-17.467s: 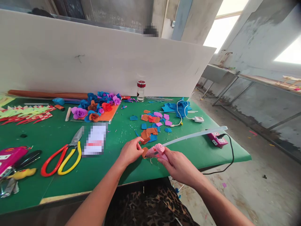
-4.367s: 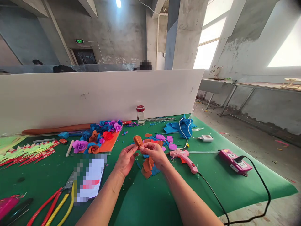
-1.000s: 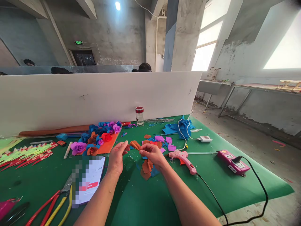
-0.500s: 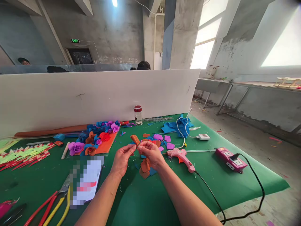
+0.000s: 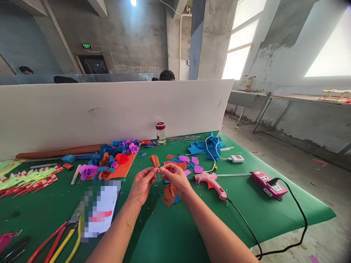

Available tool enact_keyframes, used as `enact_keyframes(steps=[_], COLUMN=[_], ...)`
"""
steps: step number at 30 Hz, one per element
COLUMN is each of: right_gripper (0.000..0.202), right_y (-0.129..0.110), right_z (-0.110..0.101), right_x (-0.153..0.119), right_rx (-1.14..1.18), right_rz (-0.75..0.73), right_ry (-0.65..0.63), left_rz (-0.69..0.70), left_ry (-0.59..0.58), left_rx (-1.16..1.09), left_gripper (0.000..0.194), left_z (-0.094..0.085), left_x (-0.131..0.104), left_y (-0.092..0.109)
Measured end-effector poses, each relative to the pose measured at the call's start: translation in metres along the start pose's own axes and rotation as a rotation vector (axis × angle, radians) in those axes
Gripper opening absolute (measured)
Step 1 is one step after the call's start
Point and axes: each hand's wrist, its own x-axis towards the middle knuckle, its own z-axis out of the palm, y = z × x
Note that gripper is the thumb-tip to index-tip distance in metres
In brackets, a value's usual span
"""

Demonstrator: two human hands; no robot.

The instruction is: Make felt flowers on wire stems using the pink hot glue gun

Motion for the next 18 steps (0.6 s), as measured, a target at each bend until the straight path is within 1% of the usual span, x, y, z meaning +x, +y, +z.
enact_keyframes(steps=[4, 7, 12, 16, 18], right_gripper=[0.041, 0.037, 0.023, 0.022, 0.025], right_y=[-0.003, 0.000, -0.001, -0.005, -0.004], right_z=[-0.004, -0.008, -0.010, -0.007, -0.006], right_x=[0.001, 0.004, 0.005, 0.002, 0.002], right_rx=[0.036, 0.074, 0.066, 0.046, 0.054], right_rz=[-0.019, -0.001, 0.025, 0.061, 0.106], right_ry=[0.009, 0.025, -0.009, 0.004, 0.010], left_rz=[-0.081, -0.124, -0.157, -0.172, -0.169], left_ry=[-0.106, -0.165, -0.186, -0.195, -0.202], left_rx=[0.010, 0.033, 0.041, 0.030, 0.019], left_gripper=[0.022, 0.025, 0.025, 0.025, 0.024], left_z=[0.003, 0.005, 0.004, 0.004, 0.004], left_x=[-0.004, -0.007, -0.008, -0.007, -0.008], left_y=[0.005, 0.005, 0.005, 0.005, 0.005])
